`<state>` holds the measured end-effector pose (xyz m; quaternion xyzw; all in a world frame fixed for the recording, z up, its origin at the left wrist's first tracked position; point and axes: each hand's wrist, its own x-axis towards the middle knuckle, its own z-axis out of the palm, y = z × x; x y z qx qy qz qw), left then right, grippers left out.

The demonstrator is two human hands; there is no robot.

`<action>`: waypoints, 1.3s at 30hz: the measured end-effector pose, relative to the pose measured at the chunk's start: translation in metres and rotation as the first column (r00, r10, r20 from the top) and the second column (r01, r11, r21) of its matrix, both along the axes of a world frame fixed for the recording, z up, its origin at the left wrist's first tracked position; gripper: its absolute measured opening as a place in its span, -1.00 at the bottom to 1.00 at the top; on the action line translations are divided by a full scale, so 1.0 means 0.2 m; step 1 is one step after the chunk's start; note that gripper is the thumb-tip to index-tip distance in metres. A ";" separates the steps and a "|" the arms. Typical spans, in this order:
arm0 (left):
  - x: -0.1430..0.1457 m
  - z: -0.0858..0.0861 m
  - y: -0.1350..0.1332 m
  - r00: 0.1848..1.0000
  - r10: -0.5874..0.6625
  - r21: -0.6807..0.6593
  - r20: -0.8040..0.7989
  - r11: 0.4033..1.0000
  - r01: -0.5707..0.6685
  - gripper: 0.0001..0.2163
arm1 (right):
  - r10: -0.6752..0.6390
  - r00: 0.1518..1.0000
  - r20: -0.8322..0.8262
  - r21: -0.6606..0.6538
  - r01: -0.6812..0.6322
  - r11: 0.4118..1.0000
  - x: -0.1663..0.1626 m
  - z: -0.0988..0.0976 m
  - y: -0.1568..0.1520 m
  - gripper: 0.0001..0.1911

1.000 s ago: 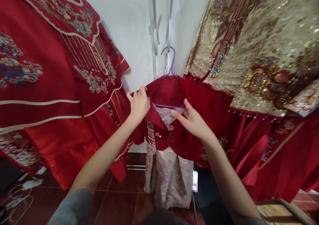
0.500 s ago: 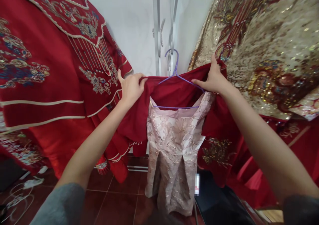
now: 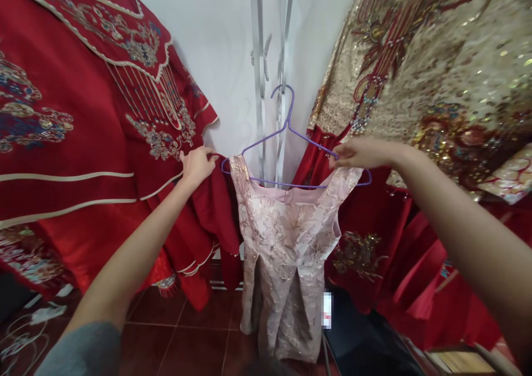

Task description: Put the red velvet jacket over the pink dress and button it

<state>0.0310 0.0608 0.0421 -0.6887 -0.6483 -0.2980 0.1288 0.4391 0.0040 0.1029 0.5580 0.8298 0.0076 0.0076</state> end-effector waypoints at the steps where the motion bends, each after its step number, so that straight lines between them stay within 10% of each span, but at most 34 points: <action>1: -0.04 -0.01 -0.01 0.999 0.018 0.006 -0.031 1.000 -0.018 -0.69 | -0.001 1.000 0.007 0.026 0.001 1.000 0.01 -0.01 0.00 -0.58; 4: -0.17 -0.02 -0.03 0.985 0.015 -0.044 -0.173 0.999 -0.023 -0.73 | 0.026 0.999 -0.039 0.068 -0.023 0.997 0.03 -0.04 0.00 -0.62; 8: -0.26 0.06 -0.09 0.909 -0.296 -0.238 -0.294 0.944 0.231 -0.77 | 0.061 0.991 -0.119 0.099 -0.049 0.994 0.04 -0.05 0.02 -0.68; 12: -0.12 0.14 -0.14 0.776 -0.606 -0.265 -0.174 0.788 0.556 -0.64 | 0.020 0.981 -0.195 0.190 0.018 0.982 0.04 -0.07 0.04 -0.76; 17: 0.15 0.13 -0.09 0.729 -0.685 -0.312 0.000 0.693 0.651 -0.70 | 0.019 0.978 -0.206 0.248 0.033 0.968 0.05 -0.10 0.00 -0.73; 24: 0.17 0.04 0.01 0.802 -0.595 -0.123 -0.047 0.800 0.587 -0.68 | -0.104 0.984 -0.144 0.354 0.150 0.923 0.10 -0.18 -0.10 -0.60; 32: 0.19 0.01 -0.08 0.879 -0.412 0.047 0.242 0.909 0.413 -0.65 | -0.024 0.956 -0.292 0.448 0.159 0.880 0.18 -0.19 -0.17 -0.69; 39: 0.03 0.00 -0.05 0.870 -0.277 0.097 0.408 0.961 0.261 -0.61 | -0.214 0.920 -0.327 0.538 0.368 0.758 0.26 -0.32 -0.19 -0.72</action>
